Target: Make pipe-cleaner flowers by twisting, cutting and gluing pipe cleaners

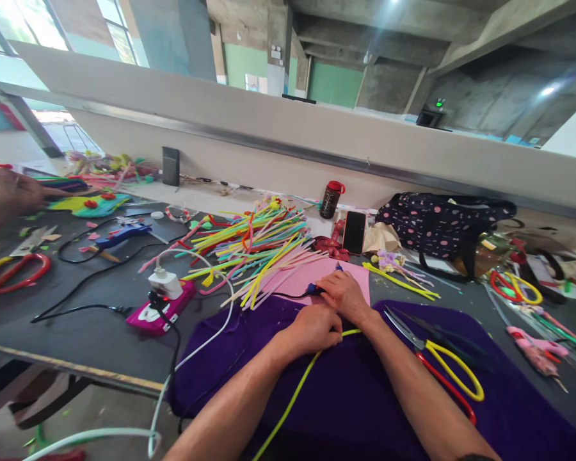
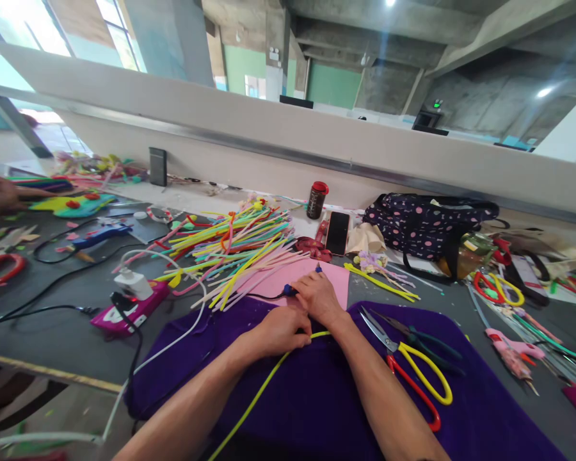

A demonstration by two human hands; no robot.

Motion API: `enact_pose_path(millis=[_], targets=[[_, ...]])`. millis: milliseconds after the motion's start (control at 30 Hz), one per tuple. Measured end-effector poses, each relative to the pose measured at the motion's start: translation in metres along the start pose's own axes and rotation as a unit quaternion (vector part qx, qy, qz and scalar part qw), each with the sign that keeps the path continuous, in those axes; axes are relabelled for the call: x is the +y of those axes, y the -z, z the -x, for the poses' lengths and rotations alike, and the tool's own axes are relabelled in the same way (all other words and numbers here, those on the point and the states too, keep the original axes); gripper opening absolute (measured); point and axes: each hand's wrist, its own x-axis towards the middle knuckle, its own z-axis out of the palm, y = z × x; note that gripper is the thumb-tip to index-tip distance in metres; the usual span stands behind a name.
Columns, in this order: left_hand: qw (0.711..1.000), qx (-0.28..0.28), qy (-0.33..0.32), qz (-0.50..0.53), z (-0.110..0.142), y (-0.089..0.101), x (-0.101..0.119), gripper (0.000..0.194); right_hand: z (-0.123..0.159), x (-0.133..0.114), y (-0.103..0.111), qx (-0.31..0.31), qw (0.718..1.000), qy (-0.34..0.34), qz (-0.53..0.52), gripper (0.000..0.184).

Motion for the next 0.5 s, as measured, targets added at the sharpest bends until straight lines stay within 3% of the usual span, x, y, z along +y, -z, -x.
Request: enact_pose_path(millis=[333, 500], targets=[[1.0, 0.006, -0.004, -0.005, 0.0004, -0.0026, -0.0029, 0.018, -0.0009, -0.0021, 0.0003, 0.015, 0.994, 0.075, 0.074, 0.018], [1.0, 0.01, 0.0, 0.001, 0.0008, -0.0008, -0.0012, 0.018, -0.0023, -0.0051, -0.0013, 0.02, 0.996, 0.078, 0.046, 0.016]])
